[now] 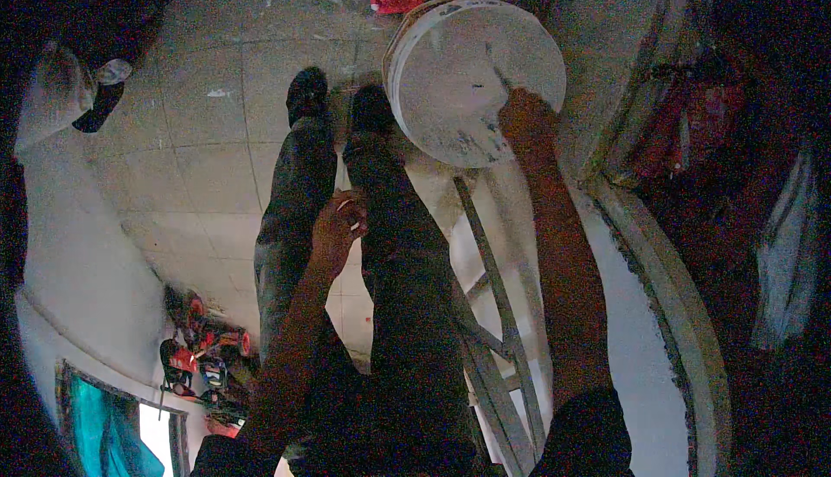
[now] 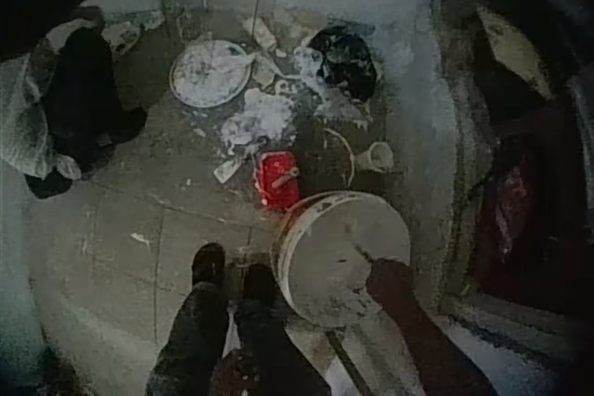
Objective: Mixing white paint in a large bucket using a brush while assisting with indoor wall repairs.
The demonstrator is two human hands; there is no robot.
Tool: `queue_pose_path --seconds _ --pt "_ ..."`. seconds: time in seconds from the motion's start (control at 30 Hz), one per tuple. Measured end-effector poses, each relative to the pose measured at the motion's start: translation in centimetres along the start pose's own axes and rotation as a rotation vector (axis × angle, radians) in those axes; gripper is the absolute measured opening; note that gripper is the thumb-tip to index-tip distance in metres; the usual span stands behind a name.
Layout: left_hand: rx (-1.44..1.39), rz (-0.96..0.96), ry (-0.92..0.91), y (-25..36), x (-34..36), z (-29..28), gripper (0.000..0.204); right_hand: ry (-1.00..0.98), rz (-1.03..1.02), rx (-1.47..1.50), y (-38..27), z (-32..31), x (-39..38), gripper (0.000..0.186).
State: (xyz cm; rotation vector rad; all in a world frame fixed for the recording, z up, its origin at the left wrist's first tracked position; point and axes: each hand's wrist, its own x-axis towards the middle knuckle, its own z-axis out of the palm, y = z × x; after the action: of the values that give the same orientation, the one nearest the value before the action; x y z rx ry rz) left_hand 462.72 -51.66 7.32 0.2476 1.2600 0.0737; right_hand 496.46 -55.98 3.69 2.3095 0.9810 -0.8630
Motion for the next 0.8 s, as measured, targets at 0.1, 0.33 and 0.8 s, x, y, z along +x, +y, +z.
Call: queue_pose_path --seconds 0.1,0.33,0.8 --pt "0.001 0.009 -0.033 0.1 0.2 -0.4 0.037 -0.141 -0.229 -0.078 -3.6 -0.4 -1.6 0.028" --pt "-0.05 -0.064 -0.015 0.3 0.1 -1.1 0.038 -0.042 -0.345 -0.136 -1.1 -0.2 3.6 0.027" --pt "-0.139 -0.104 -0.062 -1.7 0.4 -3.3 0.033 0.169 -0.402 -0.097 -1.8 0.7 2.9 0.023"
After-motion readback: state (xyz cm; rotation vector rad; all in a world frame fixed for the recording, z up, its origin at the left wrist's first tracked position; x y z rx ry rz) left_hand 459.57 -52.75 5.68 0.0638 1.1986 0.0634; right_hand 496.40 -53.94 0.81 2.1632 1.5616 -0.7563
